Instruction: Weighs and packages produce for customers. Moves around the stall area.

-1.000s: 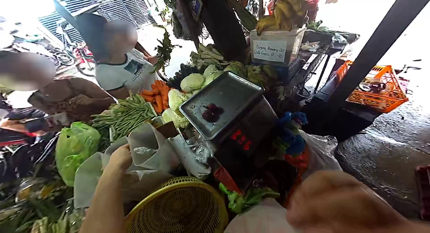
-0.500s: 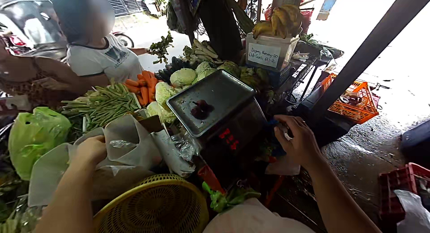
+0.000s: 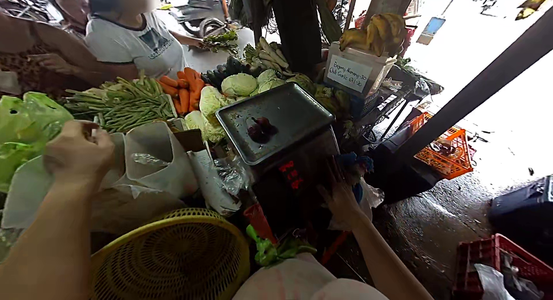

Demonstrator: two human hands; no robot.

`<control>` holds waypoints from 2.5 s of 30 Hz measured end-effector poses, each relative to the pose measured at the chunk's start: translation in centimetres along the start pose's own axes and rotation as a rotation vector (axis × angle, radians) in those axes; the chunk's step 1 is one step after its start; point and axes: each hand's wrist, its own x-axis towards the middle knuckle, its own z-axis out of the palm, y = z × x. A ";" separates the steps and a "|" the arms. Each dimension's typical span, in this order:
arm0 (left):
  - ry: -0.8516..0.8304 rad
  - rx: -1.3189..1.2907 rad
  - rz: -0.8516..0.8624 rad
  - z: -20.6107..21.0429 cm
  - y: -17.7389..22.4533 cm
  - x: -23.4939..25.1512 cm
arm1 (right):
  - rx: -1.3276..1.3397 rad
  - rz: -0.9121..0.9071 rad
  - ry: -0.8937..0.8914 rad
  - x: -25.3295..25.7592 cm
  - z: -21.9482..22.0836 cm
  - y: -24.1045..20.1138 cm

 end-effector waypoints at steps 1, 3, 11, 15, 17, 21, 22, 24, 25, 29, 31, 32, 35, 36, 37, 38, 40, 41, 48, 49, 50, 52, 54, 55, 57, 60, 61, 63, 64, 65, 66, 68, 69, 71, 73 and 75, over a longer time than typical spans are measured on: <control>0.022 0.027 -0.019 0.2 -0.8 0.6 | -0.007 0.003 -0.008 0.0 -0.1 0.1; -0.002 0.129 -0.056 1.1 -4.0 2.3 | -0.022 0.011 -0.034 -0.1 -0.2 0.1; -0.154 0.026 -0.173 2.7 -8.4 3.6 | -0.035 0.040 0.047 -0.4 -0.8 -1.3; -0.138 0.026 -0.158 2.9 -8.6 3.5 | -0.032 -0.006 0.159 0.0 -1.2 -2.0; -0.131 0.028 -0.153 3.0 -8.9 3.4 | -0.028 -0.033 0.216 0.3 -1.5 -2.3; -0.137 0.036 -0.192 2.8 -8.9 3.3 | -0.013 -0.034 0.297 0.5 -1.1 -2.5; -0.139 0.042 -0.198 2.8 -8.8 3.2 | -0.005 -0.028 0.296 0.5 -0.8 -2.5; -0.149 0.052 -0.209 2.4 -8.1 3.0 | -0.005 -0.026 0.298 0.4 -0.5 -2.5; -0.157 0.056 -0.220 2.0 -7.5 2.7 | -0.002 -0.024 0.294 0.4 -0.5 -2.5; -0.196 0.079 -0.278 0.1 -3.5 1.0 | 0.022 -0.011 0.242 0.2 -0.8 -2.2; -0.213 0.092 -0.303 -0.8 -1.9 0.3 | 0.034 -0.018 0.219 0.2 -0.9 -1.9; -0.216 0.097 -0.311 -0.9 -1.7 0.2 | 0.038 -0.023 0.214 0.3 -1.0 -1.8; -0.223 0.096 -0.325 -1.0 -1.5 0.0 | 0.032 -0.039 0.210 0.4 -1.0 -1.5; -0.223 0.096 -0.329 -1.0 -1.5 0.1 | 0.034 -0.044 0.214 0.5 -0.9 -1.5; -0.220 0.093 -0.329 -0.9 -1.6 0.2 | 0.037 -0.048 0.216 0.5 -1.0 -1.5; -0.219 0.089 -0.327 -0.9 -1.6 0.3 | 0.039 -0.050 0.219 0.6 -1.0 -1.5; -0.222 0.092 -0.318 -0.8 -1.7 0.4 | 0.040 -0.053 0.219 0.7 -1.0 -1.5; -0.221 0.100 -0.315 -0.7 -1.8 0.5 | 0.039 -0.054 0.217 0.7 -1.1 -1.5; -0.230 0.113 -0.299 -0.9 -1.6 0.4 | 0.121 -0.021 0.370 1.0 -2.4 -1.7; -0.229 0.114 -0.304 -0.8 -1.6 0.5 | 0.137 -0.017 0.400 1.0 -2.6 -1.6; -0.228 0.113 -0.307 -0.8 -1.6 0.5 | 0.154 -0.010 0.422 1.1 -2.7 -1.6; -0.227 0.114 -0.311 -0.7 -1.7 0.6 | 0.172 -0.010 0.437 1.2 -2.9 -1.3; -0.232 0.119 -0.317 -0.7 -1.7 0.7 | 0.170 -0.012 0.408 1.1 -2.9 -1.0; -0.233 0.119 -0.316 -0.7 -1.7 0.7 | 0.174 -0.017 0.397 1.1 -2.8 -0.9; -0.230 0.118 -0.310 -0.7 -1.8 0.7 | 0.175 -0.021 0.404 1.2 -2.3 -0.8; -0.227 0.119 -0.309 -0.6 -1.8 0.7 | 0.170 -0.006 0.388 1.2 -1.7 -0.8; -0.229 0.118 -0.311 -0.6 -1.9 0.8 | 0.169 -0.004 0.383 1.3 -1.5 -0.8; -0.232 0.115 -0.309 -0.6 -2.0 0.9 | 0.162 -0.002 0.367 1.3 -1.3 -0.8; -0.231 0.114 -0.310 -0.6 -2.0 0.9 | 0.161 -0.003 0.362 1.4 -1.2 -0.8; -0.230 0.114 -0.312 -0.5 -2.1 1.0 | 0.160 -0.003 0.360 1.4 -1.1 -0.8; -0.230 0.115 -0.313 -0.5 -2.1 1.0 | 0.158 -0.004 0.359 1.5 -1.1 -0.8; -0.232 0.113 -0.318 -0.6 -1.9 0.9 | 0.156 -0.009 0.360 1.6 -1.0 -0.8; -0.230 0.113 -0.318 -0.6 -2.0 0.9 | 0.158 -0.009 0.359 1.6 -0.9 -0.8; -0.228 0.112 -0.322 -0.6 -2.1 0.9 | 0.161 -0.005 0.351 1.5 -0.8 -0.9; -0.228 0.109 -0.321 -0.6 -2.0 0.9 | 0.152 -0.007 0.348 1.4 -0.7 -0.9; -0.224 0.100 -0.309 -0.5 -2.1 0.9 | 0.141 -0.009 0.347 1.4 -0.7 -1.0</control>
